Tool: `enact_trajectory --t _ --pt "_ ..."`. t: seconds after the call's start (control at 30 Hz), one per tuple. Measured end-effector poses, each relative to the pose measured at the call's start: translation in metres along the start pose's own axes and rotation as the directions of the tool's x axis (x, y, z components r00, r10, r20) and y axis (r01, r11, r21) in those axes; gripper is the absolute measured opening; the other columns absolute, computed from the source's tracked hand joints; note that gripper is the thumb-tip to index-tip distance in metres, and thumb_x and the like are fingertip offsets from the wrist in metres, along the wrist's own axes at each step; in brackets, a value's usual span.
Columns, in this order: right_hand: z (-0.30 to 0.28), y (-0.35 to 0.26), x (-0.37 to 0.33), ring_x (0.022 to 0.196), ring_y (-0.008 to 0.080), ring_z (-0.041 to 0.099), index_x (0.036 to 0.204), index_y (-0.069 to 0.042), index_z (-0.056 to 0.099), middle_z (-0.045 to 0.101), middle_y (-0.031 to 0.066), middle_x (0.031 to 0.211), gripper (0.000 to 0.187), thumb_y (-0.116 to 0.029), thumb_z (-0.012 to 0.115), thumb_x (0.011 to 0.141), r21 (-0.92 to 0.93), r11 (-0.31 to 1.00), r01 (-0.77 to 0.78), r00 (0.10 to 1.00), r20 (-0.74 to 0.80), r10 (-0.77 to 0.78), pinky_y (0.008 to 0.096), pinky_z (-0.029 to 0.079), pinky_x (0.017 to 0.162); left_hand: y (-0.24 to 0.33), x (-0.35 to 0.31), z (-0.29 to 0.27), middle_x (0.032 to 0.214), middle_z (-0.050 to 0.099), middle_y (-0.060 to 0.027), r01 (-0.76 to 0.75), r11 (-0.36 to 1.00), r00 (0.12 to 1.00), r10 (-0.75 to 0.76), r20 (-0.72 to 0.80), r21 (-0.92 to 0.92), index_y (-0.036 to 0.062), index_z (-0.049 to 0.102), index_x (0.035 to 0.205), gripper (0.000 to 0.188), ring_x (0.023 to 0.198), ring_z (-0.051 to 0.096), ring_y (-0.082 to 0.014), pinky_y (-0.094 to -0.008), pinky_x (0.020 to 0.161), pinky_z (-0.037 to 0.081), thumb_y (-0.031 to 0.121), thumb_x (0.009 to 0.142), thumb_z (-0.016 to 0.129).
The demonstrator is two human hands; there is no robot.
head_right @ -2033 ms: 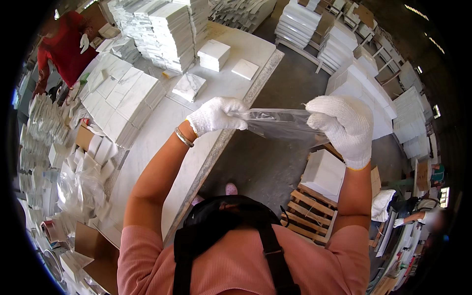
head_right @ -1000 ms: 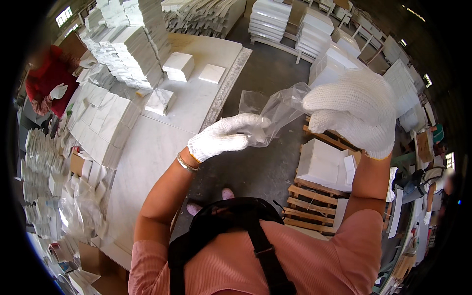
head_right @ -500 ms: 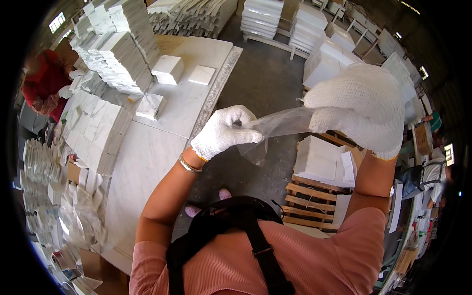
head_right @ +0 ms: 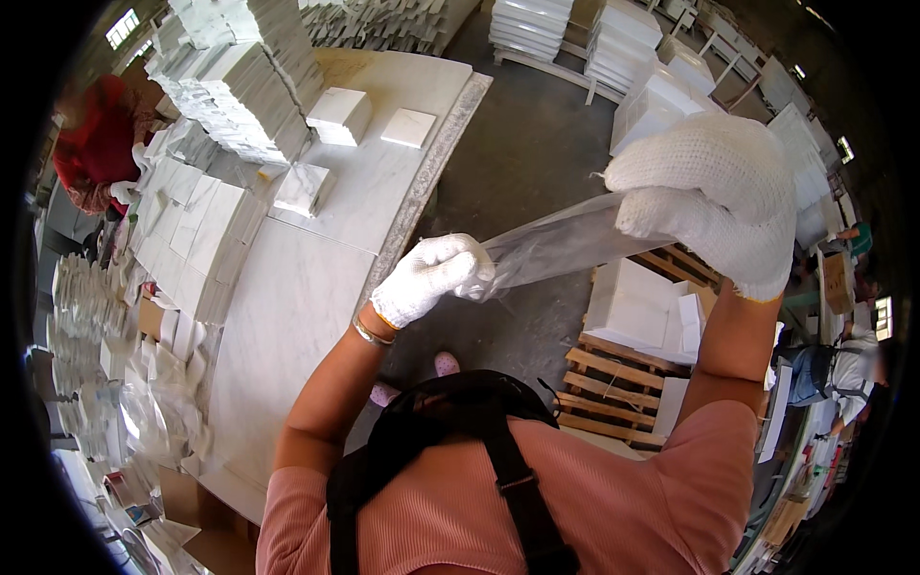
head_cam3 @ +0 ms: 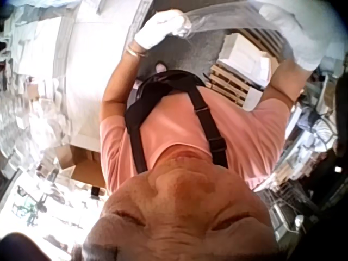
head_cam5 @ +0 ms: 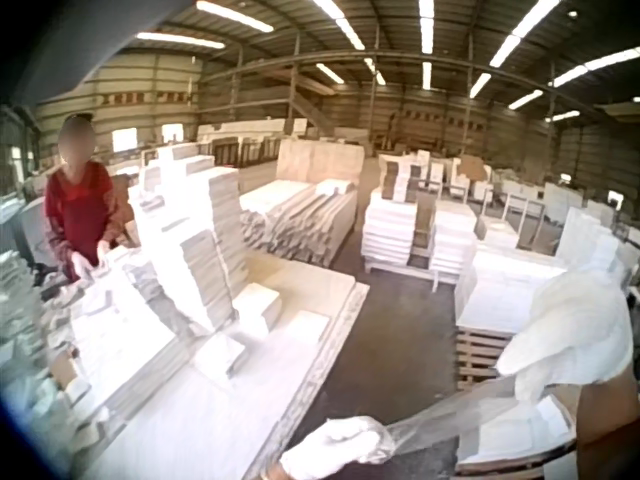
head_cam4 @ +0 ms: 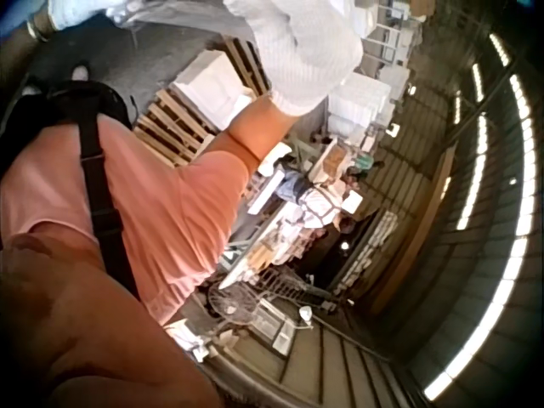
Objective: The person assembles a cardboard box, seals it with a tape gun, then repeatedly picks up small white rectangular items, wraps each in a clear plastic bag, and places them into the box. The process continues with multiple items being individually wrapped and packed.
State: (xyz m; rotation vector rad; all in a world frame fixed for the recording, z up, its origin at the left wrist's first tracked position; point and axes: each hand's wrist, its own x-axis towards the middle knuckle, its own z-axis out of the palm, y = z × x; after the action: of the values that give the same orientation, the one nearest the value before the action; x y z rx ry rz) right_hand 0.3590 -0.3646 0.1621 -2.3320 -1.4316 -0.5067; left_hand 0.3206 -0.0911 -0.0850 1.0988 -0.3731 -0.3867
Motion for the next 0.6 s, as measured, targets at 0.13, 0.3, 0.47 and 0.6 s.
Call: enact_trajectory --t 0.13,0.3,0.47,0.6 --pt "0.005 0.005 0.012 0.085 0.0235 0.074 0.099 -0.007 0.082 0.078 0.0069 0.093 0.025 -0.023 0.084 0.079 -0.010 0.993 0.114 0.993 0.033 -0.114 0.0339 0.056 0.077 -0.006 -0.007 -0.002 0.098 0.071 -0.0045 -0.015 0.992 0.990 0.032 -0.135 0.122 -0.0012 0.072 0.110 0.025 0.088 0.065 -0.0122 -0.0292 0.081 0.054 0.021 0.098 0.073" --pt "0.020 0.014 0.012 0.088 0.0253 0.073 0.103 -0.010 0.080 0.077 0.0069 0.097 0.030 -0.025 0.084 0.078 0.125 0.987 0.100 0.991 0.075 -0.110 0.0350 0.055 0.080 -0.025 -0.022 -0.017 0.090 0.074 -0.0119 -0.047 0.774 0.953 0.225 -0.204 0.631 0.0052 0.076 0.099 0.016 0.083 0.072 -0.0245 -0.0346 0.079 0.057 0.019 0.090 0.077" --pt "0.079 0.017 0.044 0.077 0.0248 0.068 0.100 -0.014 0.080 0.075 0.0057 0.095 0.024 -0.030 0.080 0.083 0.159 0.928 0.337 0.898 0.242 -0.368 0.0338 0.050 0.070 -0.084 -0.082 -0.026 0.092 0.074 -0.0072 0.107 0.587 0.934 0.216 -0.283 0.803 0.0131 0.078 0.097 0.019 0.085 0.072 -0.0289 -0.0381 0.075 0.057 0.030 0.089 0.077" --pt "0.162 -0.002 0.070 0.060 0.0216 0.061 0.090 -0.017 0.078 0.068 0.0016 0.074 0.024 -0.041 0.076 0.085 0.334 0.848 0.411 0.813 0.287 -0.507 0.0344 0.046 0.059 -0.149 -0.148 -0.007 0.096 0.075 -0.0056 0.272 0.564 0.888 0.164 -0.429 0.780 0.0161 0.078 0.097 0.022 0.089 0.072 -0.0274 -0.0392 0.075 0.057 0.036 0.093 0.070"
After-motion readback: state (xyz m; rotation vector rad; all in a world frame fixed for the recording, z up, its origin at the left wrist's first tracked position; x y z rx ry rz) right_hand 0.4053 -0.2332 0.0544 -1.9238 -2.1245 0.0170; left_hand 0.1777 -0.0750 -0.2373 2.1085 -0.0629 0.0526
